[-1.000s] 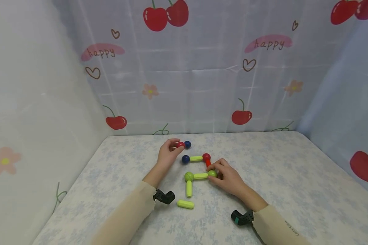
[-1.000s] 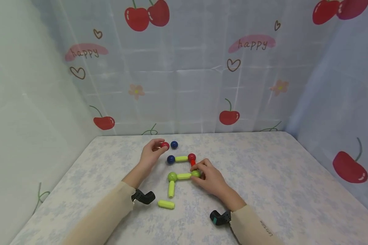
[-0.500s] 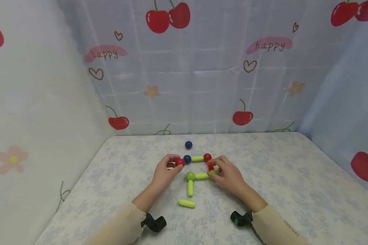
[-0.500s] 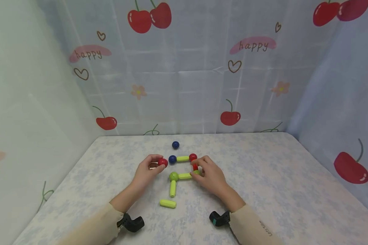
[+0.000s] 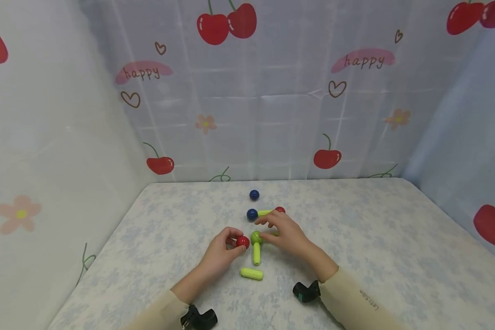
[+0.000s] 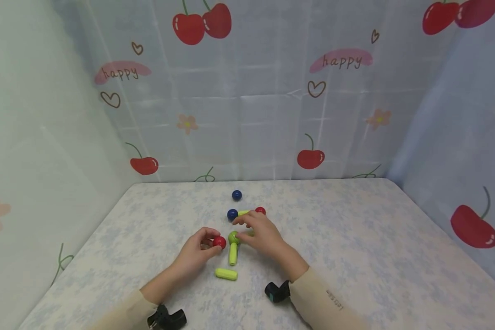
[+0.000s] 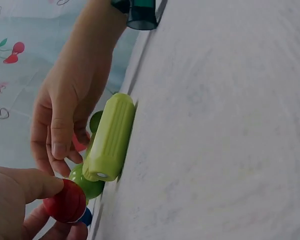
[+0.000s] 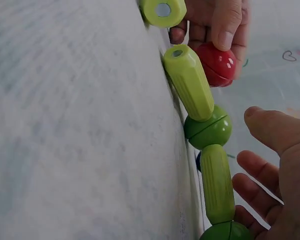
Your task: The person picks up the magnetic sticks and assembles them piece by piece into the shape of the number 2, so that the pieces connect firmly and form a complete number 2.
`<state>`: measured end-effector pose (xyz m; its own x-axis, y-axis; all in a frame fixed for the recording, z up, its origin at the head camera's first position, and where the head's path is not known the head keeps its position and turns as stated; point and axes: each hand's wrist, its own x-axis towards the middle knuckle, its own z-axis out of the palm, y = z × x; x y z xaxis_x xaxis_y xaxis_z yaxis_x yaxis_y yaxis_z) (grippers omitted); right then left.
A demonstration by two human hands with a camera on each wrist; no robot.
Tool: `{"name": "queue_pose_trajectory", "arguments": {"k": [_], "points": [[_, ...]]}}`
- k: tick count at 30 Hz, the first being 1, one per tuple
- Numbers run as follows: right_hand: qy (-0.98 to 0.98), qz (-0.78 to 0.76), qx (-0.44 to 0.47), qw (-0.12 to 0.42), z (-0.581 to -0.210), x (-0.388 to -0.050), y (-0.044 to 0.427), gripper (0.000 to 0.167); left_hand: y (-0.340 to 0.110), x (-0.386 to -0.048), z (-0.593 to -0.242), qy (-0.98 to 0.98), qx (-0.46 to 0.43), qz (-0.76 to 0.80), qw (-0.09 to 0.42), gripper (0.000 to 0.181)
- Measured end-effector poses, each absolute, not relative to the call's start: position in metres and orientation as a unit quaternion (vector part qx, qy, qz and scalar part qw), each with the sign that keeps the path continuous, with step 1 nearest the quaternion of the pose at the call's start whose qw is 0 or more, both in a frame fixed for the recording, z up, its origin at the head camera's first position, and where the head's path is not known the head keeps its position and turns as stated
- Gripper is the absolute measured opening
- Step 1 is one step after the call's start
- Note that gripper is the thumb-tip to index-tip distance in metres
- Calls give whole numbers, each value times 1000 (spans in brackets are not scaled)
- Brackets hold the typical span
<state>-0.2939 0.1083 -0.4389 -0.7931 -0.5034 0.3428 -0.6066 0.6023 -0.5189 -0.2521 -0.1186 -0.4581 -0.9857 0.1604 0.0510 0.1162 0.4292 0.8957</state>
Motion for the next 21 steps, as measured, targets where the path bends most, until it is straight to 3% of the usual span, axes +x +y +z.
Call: {"name": "queue_pose_trajectory", "arguments": {"k": [10,21], "points": [[-883,290,352,113,-452,-295,106,25,-125,-249,-473,868,152,472,-16,26],[-891,268,340,139,-457,-295,104,22,-125,-250,-474,878,183,442,-22,27]]}}
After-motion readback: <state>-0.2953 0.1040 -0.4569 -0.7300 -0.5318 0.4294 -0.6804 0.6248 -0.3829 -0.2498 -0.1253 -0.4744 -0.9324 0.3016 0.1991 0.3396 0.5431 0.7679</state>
